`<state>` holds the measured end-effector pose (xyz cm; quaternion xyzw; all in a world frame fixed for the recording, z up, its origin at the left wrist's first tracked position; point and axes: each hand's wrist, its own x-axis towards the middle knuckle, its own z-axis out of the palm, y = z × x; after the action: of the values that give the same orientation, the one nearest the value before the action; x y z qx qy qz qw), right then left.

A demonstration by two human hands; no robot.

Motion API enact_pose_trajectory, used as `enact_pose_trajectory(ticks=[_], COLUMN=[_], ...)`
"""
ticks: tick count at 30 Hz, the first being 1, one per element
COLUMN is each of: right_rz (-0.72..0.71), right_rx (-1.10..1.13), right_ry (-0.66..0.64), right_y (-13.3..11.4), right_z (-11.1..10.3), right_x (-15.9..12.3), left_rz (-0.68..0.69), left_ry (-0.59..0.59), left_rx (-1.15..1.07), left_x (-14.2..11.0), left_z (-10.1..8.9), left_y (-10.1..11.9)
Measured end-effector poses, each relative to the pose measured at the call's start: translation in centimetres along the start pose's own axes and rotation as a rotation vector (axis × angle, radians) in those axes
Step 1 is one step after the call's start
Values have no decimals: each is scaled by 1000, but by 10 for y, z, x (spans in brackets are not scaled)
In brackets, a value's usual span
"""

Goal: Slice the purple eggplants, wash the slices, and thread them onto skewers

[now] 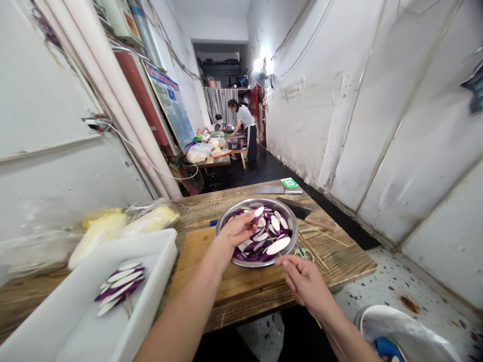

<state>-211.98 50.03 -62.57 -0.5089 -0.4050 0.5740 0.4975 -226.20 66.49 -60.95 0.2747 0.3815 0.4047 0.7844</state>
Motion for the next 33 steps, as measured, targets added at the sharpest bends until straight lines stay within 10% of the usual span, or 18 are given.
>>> enact_pose_trajectory(ticks=[33], right_rz=[4], right_rx=[-53], right_ry=[-9], right_y=[-1], right_z=[1], right_x=[-2], left_rz=[21], left_ry=[183], left_rx=[-33], left_x=[-2], left_z=[3], left_y=[-1])
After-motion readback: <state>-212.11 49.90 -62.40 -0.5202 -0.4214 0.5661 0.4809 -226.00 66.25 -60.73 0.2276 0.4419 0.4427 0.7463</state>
